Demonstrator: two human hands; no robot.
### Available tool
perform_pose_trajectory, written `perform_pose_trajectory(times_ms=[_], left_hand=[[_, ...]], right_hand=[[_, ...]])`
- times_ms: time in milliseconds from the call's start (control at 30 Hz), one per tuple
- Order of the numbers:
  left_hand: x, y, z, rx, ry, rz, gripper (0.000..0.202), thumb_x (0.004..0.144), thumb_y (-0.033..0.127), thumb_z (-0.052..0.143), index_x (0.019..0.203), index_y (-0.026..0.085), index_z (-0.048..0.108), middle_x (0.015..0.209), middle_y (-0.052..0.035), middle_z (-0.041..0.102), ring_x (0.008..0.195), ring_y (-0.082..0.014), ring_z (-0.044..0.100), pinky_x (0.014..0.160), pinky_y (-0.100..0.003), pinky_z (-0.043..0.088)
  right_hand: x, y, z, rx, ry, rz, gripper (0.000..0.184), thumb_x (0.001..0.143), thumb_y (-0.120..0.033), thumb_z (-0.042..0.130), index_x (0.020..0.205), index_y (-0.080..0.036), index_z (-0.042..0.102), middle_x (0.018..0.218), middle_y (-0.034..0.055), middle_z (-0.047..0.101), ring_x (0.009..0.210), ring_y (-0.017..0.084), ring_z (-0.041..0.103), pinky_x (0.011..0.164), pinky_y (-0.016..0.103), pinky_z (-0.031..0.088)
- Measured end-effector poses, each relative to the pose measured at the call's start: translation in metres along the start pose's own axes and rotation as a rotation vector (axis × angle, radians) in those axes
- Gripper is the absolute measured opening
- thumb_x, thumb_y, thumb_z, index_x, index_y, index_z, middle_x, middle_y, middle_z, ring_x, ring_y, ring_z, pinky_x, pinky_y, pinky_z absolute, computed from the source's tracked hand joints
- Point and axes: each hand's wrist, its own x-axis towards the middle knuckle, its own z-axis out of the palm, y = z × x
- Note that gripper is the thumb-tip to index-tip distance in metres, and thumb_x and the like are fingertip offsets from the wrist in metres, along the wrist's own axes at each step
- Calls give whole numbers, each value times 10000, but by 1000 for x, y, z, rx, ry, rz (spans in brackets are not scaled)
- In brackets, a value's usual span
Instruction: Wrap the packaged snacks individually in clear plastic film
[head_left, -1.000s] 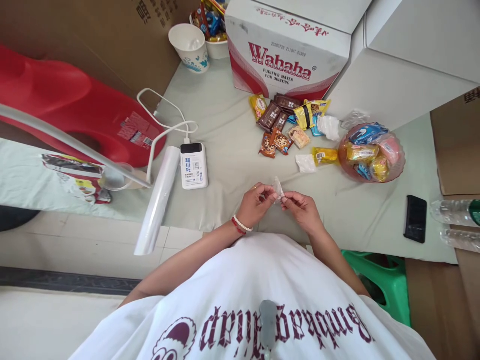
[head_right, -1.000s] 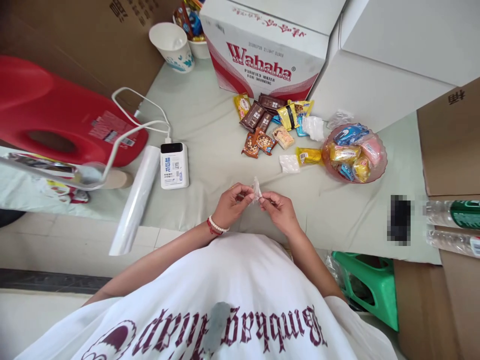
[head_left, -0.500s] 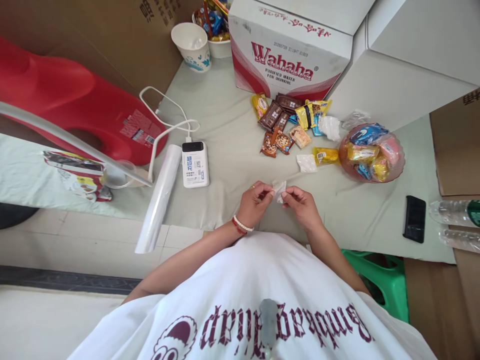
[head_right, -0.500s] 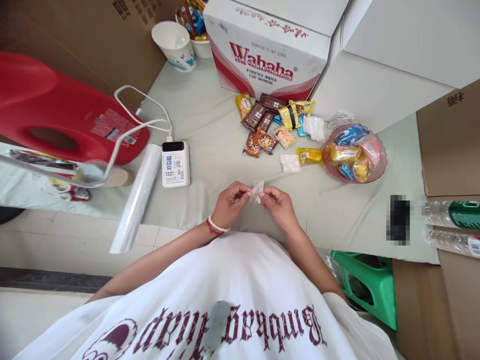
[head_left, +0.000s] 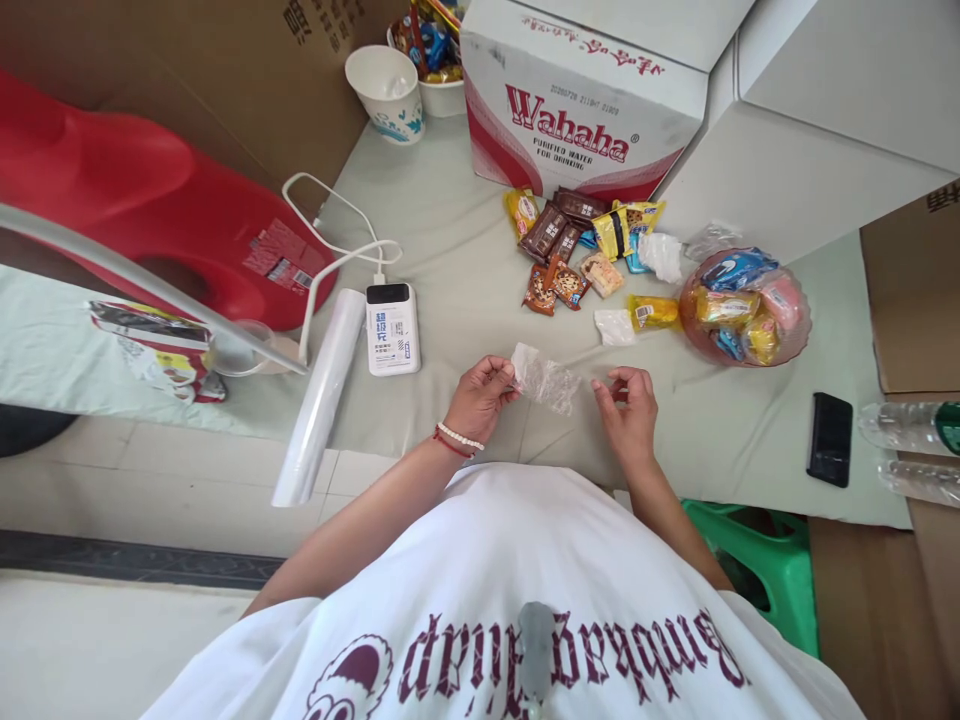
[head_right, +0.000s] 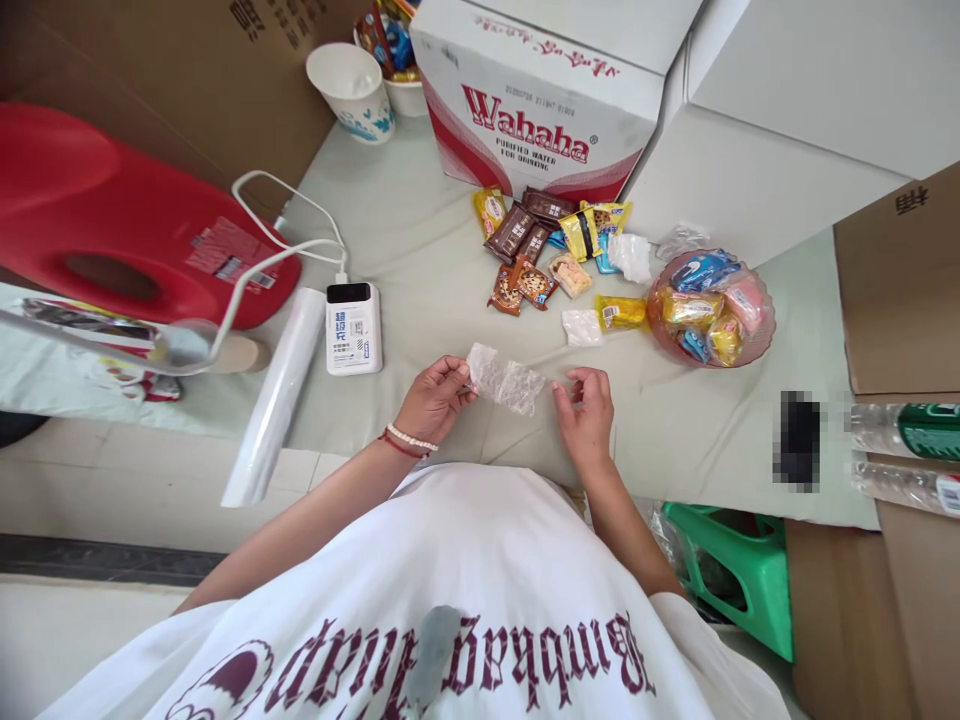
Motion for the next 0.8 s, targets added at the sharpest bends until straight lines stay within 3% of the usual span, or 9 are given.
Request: perform_pose_trajectory(times_ms=[33, 100, 167, 233, 400, 467, 633, 800], left_hand=[[1, 0, 2, 26, -2, 19, 467, 664, 522, 902, 805, 183, 612, 708, 36, 617, 660, -93, 578, 648, -227, 494], [1, -1, 4, 80, -13, 54, 455, 683, 538, 884, 796, 181, 626, 708, 31, 630, 647, -96, 577, 655, -239, 490], [1, -3, 6, 142, -32, 92, 427, 714, 540, 861, 795, 181, 644, 708, 28, 633, 643, -101, 573, 661, -252, 484], [0, -5, 6, 183, -51, 121, 401, 750, 540, 833, 799, 180, 664, 711, 22, 640, 654, -110, 575, 678, -265, 483], [-5, -8, 2, 182, -55, 122, 397, 719, 507, 866, 881, 175, 720, 820, -17, 713, 757, -146, 627, 766, -299, 507], [-6, -8, 0, 233, -41, 132, 372, 681, 454, 900, 861, 173, 735, 830, -21, 719, 777, -153, 634, 787, -304, 509], [-6, -3, -1, 332, -35, 197, 294, 753, 473, 832, 777, 192, 750, 789, -14, 687, 765, -159, 619, 774, -307, 499], [-7, 1, 3, 329, -90, 215, 293, 742, 454, 846, 763, 185, 731, 810, -25, 682, 787, -160, 617, 784, -306, 493]], right_hand=[[-1, -6, 1, -49, -12, -89, 216, 890, -449, 698, 944, -244, 659, 956, 40, 635, 821, 180, 567, 797, 344, 518], [-2, -18, 7, -39, -167, -199, 166, 945, -414, 637, 935, -254, 676, 928, 45, 645, 809, 182, 578, 800, 345, 514], [-3, -28, 19, 27, -344, -218, 168, 935, -428, 658, 969, -268, 698, 946, 49, 665, 822, 187, 604, 774, 334, 521], [-2, -33, 34, 81, -408, -185, 200, 906, -459, 692, 981, -275, 712, 961, 49, 682, 824, 191, 620, 756, 328, 528], [0, -29, 58, 118, -370, -70, 224, 918, -479, 654, 906, -266, 724, 872, 27, 702, 761, 181, 622, 748, 322, 530], [1, -27, 59, 144, -384, -31, 221, 897, -477, 674, 906, -262, 725, 877, 21, 708, 753, 177, 622, 740, 316, 525], [2, -32, 55, 316, -460, 146, 291, 836, -539, 728, 905, -257, 706, 850, 7, 700, 748, 170, 616, 701, 296, 503], [5, -33, 55, 352, -414, 158, 331, 790, -560, 770, 834, -245, 678, 811, 0, 665, 722, 155, 573, 688, 286, 481]])
